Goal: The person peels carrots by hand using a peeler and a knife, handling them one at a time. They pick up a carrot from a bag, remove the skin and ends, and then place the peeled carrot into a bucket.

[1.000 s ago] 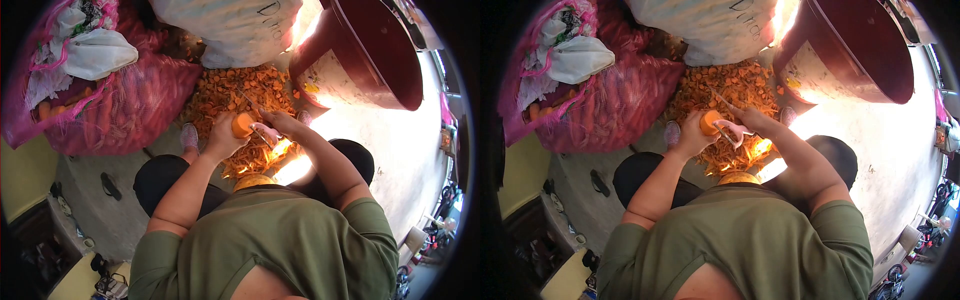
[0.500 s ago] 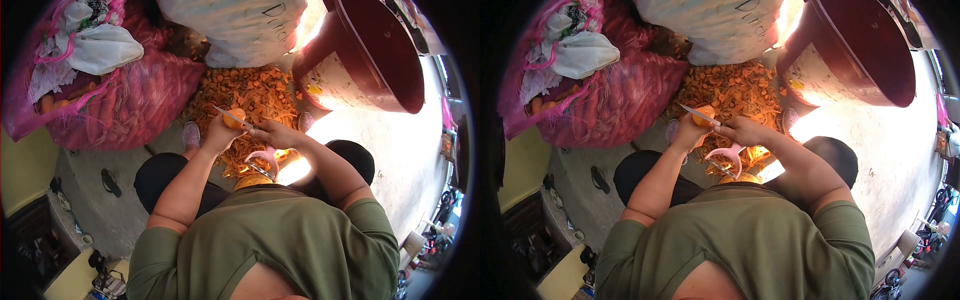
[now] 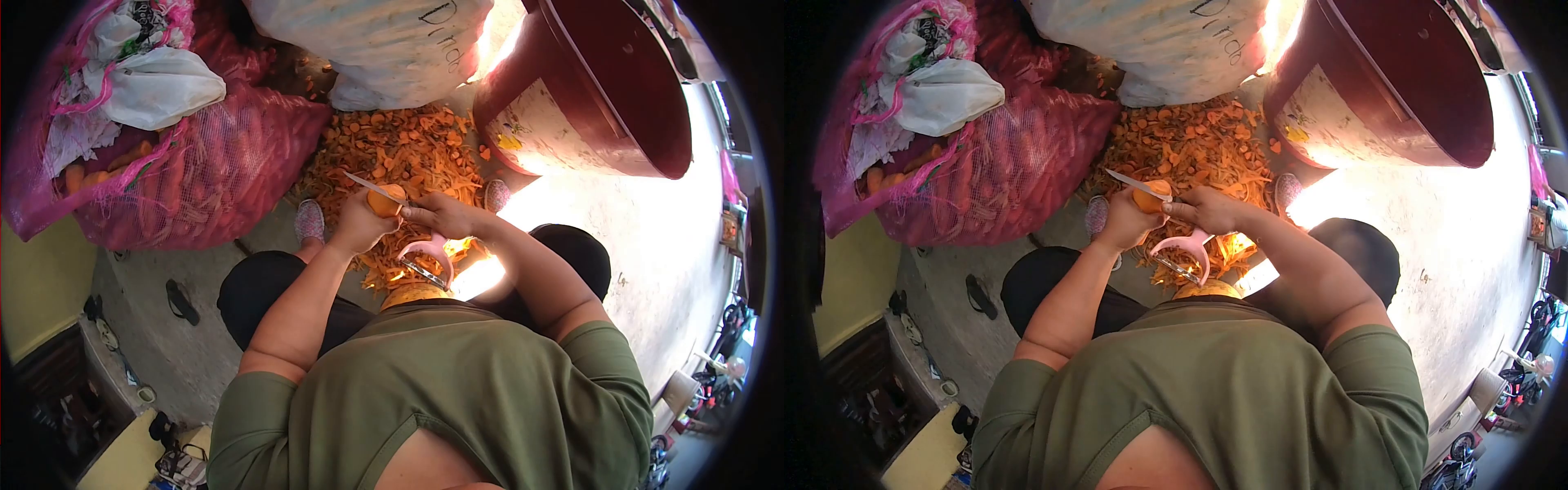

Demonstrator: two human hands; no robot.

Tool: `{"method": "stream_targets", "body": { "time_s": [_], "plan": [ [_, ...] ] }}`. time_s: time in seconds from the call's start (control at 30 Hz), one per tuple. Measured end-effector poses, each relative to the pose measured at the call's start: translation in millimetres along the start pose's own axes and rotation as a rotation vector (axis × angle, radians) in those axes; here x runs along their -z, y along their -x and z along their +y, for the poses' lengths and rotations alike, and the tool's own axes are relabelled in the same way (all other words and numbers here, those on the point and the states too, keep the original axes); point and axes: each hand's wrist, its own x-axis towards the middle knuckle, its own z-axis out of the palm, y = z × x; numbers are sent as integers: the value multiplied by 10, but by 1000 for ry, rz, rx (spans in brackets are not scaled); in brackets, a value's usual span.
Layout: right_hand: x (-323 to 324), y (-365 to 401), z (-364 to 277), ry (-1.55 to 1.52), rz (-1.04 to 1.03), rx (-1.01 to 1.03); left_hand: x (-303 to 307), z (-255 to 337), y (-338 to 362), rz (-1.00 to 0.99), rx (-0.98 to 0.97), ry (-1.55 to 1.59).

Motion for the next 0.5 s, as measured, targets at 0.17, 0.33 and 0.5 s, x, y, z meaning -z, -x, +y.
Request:
{"method": "stream_targets", "body": {
  "time_s": [0.17,0.33,0.5],
  "plan": [
    [39,29,-25,29,-20,22,117,112,21,-228,232,212],
    [107,10,-9,-5,-62,39,186,128,49,-400,351,569],
    [188,113,-140,-7,-85,46,197,182,53,-428,350,589]
  ]
}}
